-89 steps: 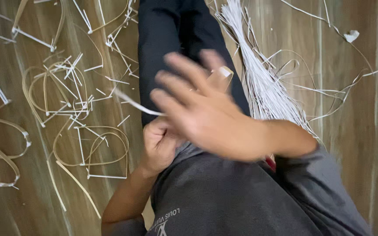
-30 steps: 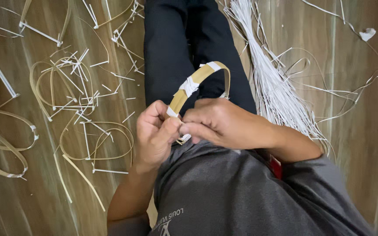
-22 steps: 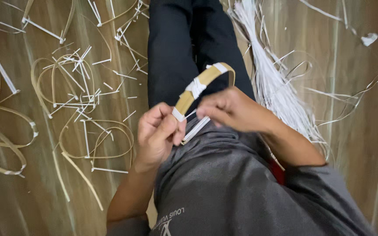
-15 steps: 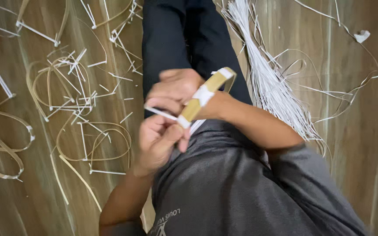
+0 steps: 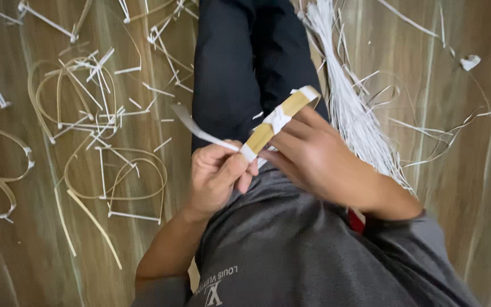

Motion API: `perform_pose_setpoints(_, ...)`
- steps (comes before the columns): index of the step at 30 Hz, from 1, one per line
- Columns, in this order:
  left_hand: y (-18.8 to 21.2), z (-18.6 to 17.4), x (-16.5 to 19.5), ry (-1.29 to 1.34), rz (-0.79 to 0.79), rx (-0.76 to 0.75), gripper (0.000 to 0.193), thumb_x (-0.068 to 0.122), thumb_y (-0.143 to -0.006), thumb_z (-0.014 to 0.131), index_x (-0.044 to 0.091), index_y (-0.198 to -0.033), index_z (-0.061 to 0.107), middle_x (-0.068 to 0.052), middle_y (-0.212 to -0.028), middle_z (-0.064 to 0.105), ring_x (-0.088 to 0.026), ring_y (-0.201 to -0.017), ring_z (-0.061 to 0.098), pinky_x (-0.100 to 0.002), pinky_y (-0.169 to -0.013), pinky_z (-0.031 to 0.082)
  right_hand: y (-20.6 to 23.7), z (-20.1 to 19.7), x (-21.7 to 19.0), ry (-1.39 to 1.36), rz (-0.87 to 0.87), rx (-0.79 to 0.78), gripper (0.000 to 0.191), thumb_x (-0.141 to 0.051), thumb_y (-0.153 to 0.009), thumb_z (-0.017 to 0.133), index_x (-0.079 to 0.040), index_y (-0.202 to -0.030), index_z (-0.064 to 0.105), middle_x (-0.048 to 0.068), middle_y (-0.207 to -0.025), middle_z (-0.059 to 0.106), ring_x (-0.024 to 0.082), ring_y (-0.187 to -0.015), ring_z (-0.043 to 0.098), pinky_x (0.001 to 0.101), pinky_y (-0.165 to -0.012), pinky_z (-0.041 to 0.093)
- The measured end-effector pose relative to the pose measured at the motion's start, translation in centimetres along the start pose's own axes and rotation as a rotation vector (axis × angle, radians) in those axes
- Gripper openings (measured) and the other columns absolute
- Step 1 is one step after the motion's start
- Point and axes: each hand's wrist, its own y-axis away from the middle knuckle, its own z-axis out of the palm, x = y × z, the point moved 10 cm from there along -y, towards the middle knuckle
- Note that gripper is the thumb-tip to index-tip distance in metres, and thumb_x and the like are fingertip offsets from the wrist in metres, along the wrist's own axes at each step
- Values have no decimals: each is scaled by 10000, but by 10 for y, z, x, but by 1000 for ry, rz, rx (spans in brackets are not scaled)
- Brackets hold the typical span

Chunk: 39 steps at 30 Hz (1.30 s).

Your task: The person sits on the floor and assembles a bamboo frame by wrapping white plastic strips around the joints. They use scissors to cut the strips and tie them securely, repeating the process for multiple joints.

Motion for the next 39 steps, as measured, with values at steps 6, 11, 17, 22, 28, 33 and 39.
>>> perform_pose_setpoints(6, 3, 1, -9, -36, 26, 24, 236, 194, -1106, 588, -31, -1103, 660, -39, -848, 625, -39, -637, 503, -201, -562, 400, -7, -50, -60, 334, -29, 224, 445, -332, -813, 779, -50, -1153, 721, 180, -1196, 687, 411, -1162, 548, 602, -1032, 344)
perform_pose_setpoints(11, 4, -5, 3, -195, 114, 15, 214, 198, -1131, 595, 13, -1038, 646, -10, -819, 610, -56, -680, 536, -224, -582, 418, -33, 0, -50, 114, -187, 62, 298, -144, -826, 756, -35, -1103, 753, 132, -1072, 727, 329, -1260, 580, 653, -1135, 299)
perform_pose_setpoints(17, -5, -15, 7, -38, 29, 21, 212, 179, -1068, 583, -15, -1099, 665, -51, -847, 659, -79, -670, 547, -237, -586, 436, -6, 0, -48, -123, -373, -43, 368, -121, -826, 763, 38, -1158, 749, 114, -1054, 751, 237, -1127, 614, 548, -1167, 391)
perform_pose_setpoints(22, -4, -10, -5, 59, -58, 110, 177, 144, -1088, 587, -5, -1023, 655, -55, -798, 647, -68, -629, 501, -214, -569, 391, 5, -13, -47, 9, -350, -7, 335, -113, -817, 795, 7, -1128, 761, 65, -939, 722, 186, -1024, 625, 555, -1120, 369)
perform_pose_setpoints(28, -13, -15, 0, 97, -32, 173, 187, 116, -1072, 595, -7, -935, 629, -66, -722, 621, -75, -555, 489, -217, -523, 390, 8, 0, -24, -14, -282, 7, 317, -115, -803, 775, -18, -1104, 768, 62, -960, 723, 209, -1009, 617, 520, -1115, 377)
perform_pose_setpoints(33, -6, -16, 8, -87, 77, 281, 75, 88, -1028, 575, 18, -1052, 581, -57, -732, 628, -75, -542, 531, -208, -493, 424, 5, 3, -13, -40, -274, 13, 350, -134, -760, 776, -29, -1095, 773, 54, -973, 712, 231, -1020, 615, 464, -1032, 405)
perform_pose_setpoints(39, 2, 7, 43, -629, 408, 254, 172, 44, -1049, 637, -16, -1180, 543, -101, -949, 608, -109, -832, 547, -259, -741, 470, -5, 11, 8, -159, -291, 75, 207, -144, -829, 799, -108, -1030, 765, -13, -1018, 734, 200, -1040, 609, 414, -938, 353)
